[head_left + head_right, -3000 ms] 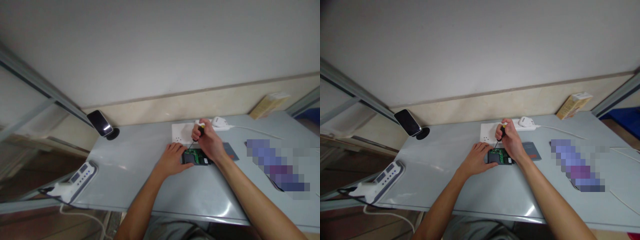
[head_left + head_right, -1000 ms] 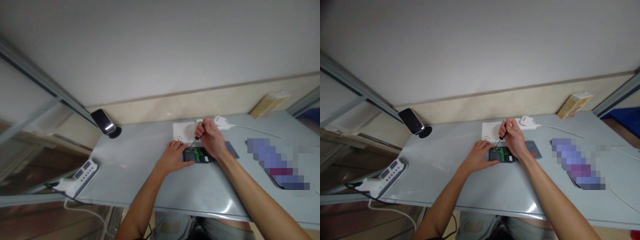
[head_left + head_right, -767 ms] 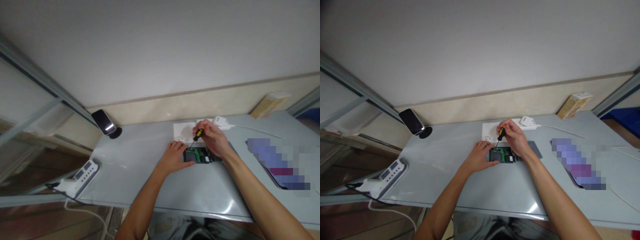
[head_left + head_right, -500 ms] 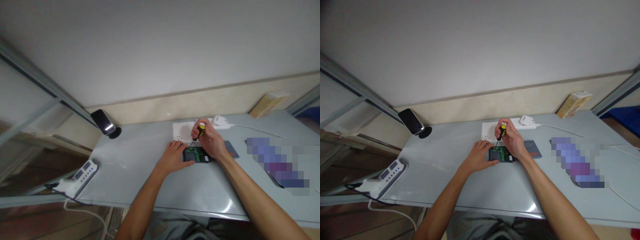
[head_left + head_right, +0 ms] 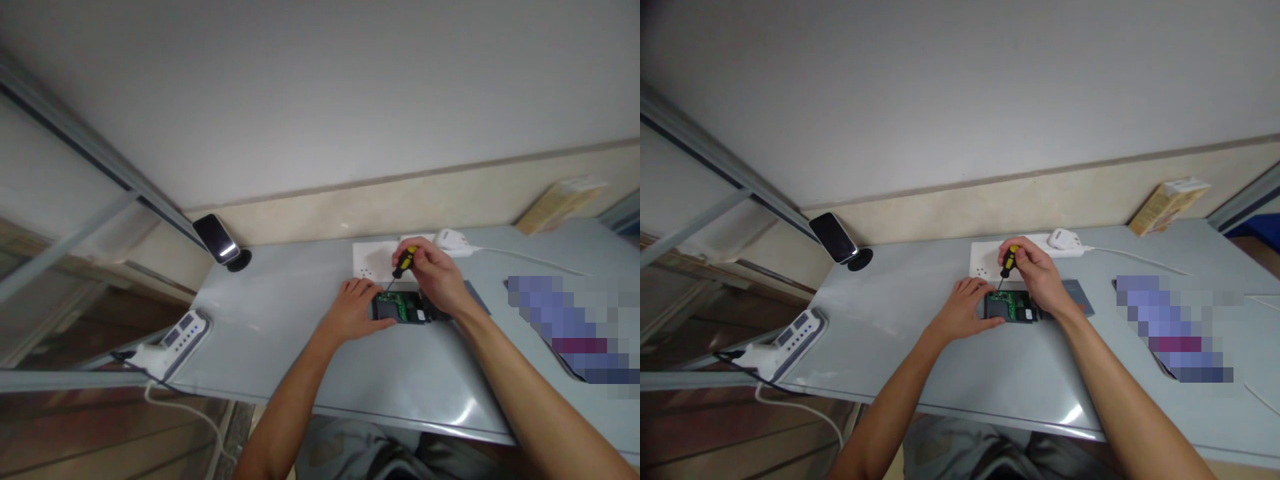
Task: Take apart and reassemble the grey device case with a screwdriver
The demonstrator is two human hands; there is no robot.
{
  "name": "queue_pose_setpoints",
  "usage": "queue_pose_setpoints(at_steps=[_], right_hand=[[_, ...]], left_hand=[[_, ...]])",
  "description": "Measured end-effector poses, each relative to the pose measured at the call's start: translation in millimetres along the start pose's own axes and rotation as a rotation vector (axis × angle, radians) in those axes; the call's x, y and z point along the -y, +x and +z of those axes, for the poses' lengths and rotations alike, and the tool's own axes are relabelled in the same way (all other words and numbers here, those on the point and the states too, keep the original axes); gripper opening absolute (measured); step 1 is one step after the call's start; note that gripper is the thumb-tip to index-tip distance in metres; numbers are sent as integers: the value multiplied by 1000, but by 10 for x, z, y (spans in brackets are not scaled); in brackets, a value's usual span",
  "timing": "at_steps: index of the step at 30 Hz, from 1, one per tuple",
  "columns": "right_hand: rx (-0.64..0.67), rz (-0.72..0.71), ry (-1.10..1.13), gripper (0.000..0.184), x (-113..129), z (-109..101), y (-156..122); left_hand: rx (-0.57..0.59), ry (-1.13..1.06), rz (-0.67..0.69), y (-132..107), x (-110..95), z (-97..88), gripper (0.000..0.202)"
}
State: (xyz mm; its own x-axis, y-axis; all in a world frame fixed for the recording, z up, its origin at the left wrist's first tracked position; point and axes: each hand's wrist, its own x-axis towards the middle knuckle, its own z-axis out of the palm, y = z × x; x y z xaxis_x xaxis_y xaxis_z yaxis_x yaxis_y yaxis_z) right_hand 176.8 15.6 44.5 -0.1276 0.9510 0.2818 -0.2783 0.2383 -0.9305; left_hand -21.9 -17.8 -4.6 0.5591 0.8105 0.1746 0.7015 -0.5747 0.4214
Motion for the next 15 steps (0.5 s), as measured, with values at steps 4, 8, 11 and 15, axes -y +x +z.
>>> queue_pose_setpoints(at_steps=[4,8,11,15], right_hand=[[-86,-6,145,31,0,91,12],[-108,2,231,37,-4,144,12],[-108,10,229,34,-21,140,12],[-122,-22,138,33,-55,76,23]], left_hand=[[7,-13,-3,2,5,2,59],[-13,-9,9,3,6,3,59],[-18,-3,13,-1,3,5,59],[-7,-3,-2,-3,2,19,59]])
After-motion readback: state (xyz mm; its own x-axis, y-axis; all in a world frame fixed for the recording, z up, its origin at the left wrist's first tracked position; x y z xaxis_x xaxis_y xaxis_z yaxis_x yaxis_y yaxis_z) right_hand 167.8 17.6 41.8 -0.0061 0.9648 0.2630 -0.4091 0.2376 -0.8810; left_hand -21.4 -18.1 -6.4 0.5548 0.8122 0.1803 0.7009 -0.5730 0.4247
